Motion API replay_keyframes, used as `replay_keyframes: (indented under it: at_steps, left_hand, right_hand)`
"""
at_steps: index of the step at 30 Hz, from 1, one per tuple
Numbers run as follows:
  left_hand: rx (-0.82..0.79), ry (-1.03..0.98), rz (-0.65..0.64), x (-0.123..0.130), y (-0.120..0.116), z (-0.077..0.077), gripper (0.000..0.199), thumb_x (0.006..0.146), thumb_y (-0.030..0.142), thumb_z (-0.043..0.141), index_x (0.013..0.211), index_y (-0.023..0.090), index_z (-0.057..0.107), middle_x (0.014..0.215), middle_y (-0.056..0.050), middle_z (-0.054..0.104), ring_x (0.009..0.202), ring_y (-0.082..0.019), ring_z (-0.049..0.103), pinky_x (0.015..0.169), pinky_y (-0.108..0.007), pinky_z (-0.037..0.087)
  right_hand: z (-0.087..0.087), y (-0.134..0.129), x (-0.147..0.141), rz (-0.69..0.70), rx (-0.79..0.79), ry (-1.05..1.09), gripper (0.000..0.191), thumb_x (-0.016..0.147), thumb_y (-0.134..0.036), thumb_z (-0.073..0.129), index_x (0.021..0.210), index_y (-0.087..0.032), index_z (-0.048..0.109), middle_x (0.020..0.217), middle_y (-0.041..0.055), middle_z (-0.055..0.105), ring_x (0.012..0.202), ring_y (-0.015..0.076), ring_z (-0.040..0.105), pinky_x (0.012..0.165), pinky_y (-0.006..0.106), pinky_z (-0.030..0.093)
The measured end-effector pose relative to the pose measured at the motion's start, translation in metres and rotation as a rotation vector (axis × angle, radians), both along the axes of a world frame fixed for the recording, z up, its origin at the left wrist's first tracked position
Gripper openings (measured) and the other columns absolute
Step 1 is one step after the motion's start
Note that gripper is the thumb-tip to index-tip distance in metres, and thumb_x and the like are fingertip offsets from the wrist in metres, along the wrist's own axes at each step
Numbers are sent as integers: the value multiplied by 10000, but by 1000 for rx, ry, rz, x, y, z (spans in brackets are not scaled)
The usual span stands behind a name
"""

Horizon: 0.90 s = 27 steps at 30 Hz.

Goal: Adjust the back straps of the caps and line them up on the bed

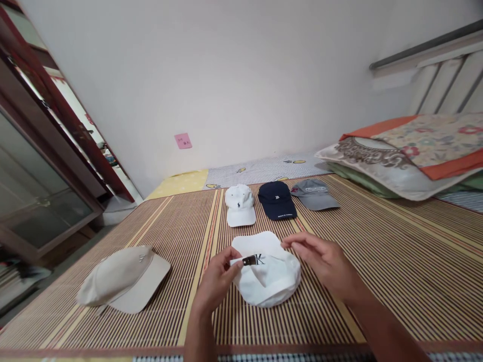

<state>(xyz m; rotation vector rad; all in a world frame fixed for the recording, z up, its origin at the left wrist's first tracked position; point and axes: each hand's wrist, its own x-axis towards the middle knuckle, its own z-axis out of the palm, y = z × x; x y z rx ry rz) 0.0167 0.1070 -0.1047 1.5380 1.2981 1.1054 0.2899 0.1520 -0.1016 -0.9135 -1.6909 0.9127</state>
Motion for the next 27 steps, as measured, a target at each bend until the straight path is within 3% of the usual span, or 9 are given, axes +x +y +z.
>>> replay_keyframes:
  at_steps: [2,5,10,15,23,27]
  left_hand:
    - [12,-3,-10,-1,1,1,235,920,416,660,875,188,622,794,0,560,719,-150,481,637,-258,373]
    - [12,-23,-35,-7,3,-2,262,910,431,684,914,171,658,831,-14,586,751,-155,502,672,-264,397]
    - [0,-116,-50,-14,5,-9,340,895,490,715,875,159,640,770,12,555,702,-131,464,641,-249,379]
    - [-27,-146,-92,-13,11,-1,367,879,504,728,856,157,613,748,22,538,679,-118,456,627,-243,369]
    - [-154,92,-217,-9,30,32,266,849,402,711,811,157,612,720,14,561,650,-127,502,618,-261,398]
    - [-162,69,-243,-4,39,29,278,846,416,709,811,163,599,693,22,552,607,-119,502,577,-250,401]
  right_hand:
    - [26,-17,-4,145,21,-134,193,962,-424,632,993,-315,789,1036,41,798,951,287,716,839,392,521]
    - [48,-27,-12,318,17,-362,148,882,-310,726,1004,-344,803,1050,37,799,969,316,701,863,413,485]
    - [67,-23,-21,296,-35,-608,303,776,-212,718,1067,-263,783,1114,72,784,1043,321,678,908,413,457]
    - [71,-21,-23,289,-96,-687,309,763,-213,682,1062,-228,758,1112,65,777,1023,274,678,865,357,446]
    - [67,-16,-6,286,-104,-623,246,820,-268,688,1060,-289,737,1119,3,758,1021,238,663,863,333,425]
    - [65,-13,-5,277,-130,-625,243,826,-285,693,1063,-296,744,1126,9,760,1037,252,659,864,342,421]
